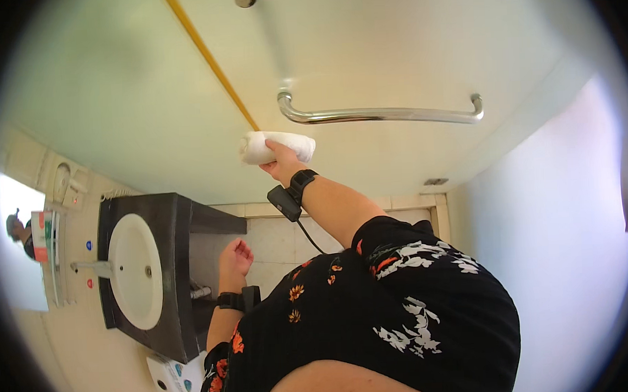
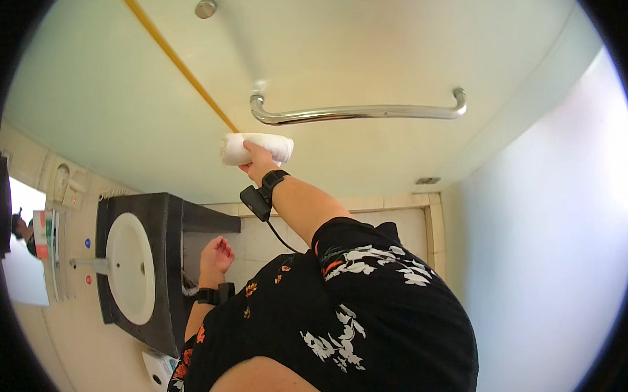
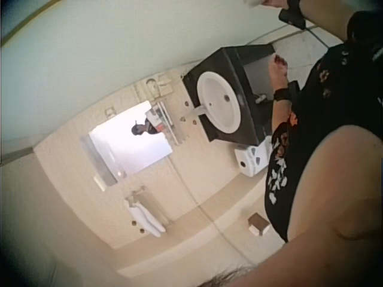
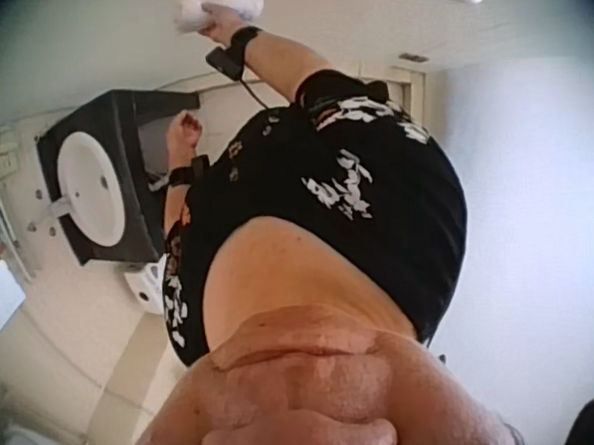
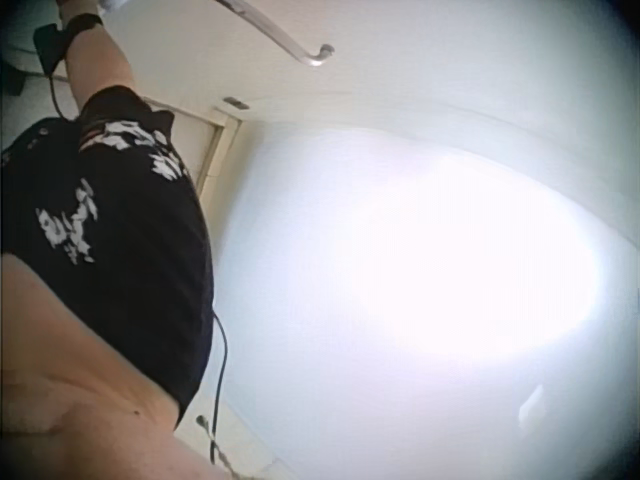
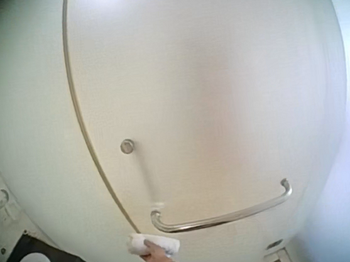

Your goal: The person cleans the bathroom surfaces, including walls, a glass door, and a metal handrail, using a cloth.

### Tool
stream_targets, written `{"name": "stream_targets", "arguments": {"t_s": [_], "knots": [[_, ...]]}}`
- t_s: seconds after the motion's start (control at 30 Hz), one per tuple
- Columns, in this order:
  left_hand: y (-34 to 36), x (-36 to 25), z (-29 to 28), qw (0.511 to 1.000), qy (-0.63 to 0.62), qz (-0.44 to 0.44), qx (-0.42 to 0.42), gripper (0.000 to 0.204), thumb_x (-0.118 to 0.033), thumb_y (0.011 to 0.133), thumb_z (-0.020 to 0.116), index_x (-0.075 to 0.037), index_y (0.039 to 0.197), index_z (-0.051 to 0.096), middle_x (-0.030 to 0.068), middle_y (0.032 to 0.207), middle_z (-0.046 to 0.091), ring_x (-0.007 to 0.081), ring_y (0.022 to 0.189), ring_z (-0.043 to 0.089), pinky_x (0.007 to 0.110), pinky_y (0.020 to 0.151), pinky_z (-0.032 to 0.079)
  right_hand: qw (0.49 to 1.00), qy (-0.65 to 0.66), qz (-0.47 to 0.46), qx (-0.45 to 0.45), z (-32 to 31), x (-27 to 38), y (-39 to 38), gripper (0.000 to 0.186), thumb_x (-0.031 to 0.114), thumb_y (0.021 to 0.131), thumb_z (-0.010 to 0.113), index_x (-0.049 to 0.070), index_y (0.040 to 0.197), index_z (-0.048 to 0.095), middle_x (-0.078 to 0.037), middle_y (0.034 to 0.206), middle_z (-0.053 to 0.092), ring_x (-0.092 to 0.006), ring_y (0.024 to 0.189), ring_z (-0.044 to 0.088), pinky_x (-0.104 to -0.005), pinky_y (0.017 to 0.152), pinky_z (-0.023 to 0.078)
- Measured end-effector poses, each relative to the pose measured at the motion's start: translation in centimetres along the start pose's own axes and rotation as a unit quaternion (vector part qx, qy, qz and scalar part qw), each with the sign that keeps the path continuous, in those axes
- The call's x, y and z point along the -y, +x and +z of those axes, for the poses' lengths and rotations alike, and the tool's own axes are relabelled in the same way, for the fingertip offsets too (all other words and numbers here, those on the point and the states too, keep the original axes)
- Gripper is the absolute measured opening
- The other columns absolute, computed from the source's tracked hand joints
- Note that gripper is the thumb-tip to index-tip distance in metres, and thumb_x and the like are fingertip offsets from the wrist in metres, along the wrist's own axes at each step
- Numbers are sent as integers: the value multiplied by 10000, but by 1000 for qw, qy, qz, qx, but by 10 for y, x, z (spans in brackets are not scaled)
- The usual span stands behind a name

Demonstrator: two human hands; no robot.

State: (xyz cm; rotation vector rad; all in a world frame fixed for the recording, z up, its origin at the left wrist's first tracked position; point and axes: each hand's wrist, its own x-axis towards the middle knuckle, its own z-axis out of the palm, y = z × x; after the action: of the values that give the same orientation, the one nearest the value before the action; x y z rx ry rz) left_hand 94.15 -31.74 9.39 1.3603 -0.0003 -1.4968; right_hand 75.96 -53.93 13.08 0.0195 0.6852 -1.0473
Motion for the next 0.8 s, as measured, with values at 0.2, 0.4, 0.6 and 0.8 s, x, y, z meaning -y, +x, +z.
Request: {"name": "stream_targets", "arguments": {"t_s": [0.2,0.4,0.6,0.8], "knots": [[26,2,41,997,36,-42,58,90,-158,810,571,-89,758,545,7,704,549,149,635,512,314,594,417,984,-95,-101,-109,-91,56,-6,430,168,773,625,75,1166,475,-134,1161,498,-304,1023,508,-451,762,498],[49,15,105,989,71,-59,116,90,-151,808,571,-84,755,543,12,697,552,146,629,518,306,585,418,931,-110,-196,-286,-240,214,-49,370,37,680,650,109,1040,608,-130,1040,591,-273,955,572,-386,771,487],[36,43,182,980,117,-66,147,103,-164,810,569,-78,756,555,16,698,560,160,625,522,311,595,426,592,-538,-407,-441,-253,370,-192,353,26,680,601,108,1023,590,-129,1038,591,-274,978,554,-363,842,439],[29,64,241,963,169,-76,198,90,-167,802,578,-84,769,569,14,703,576,167,622,535,315,584,431,586,-267,-711,-282,-141,466,-338,550,81,617,679,0,1124,482,-124,973,569,-256,838,561,-365,699,486]]}}
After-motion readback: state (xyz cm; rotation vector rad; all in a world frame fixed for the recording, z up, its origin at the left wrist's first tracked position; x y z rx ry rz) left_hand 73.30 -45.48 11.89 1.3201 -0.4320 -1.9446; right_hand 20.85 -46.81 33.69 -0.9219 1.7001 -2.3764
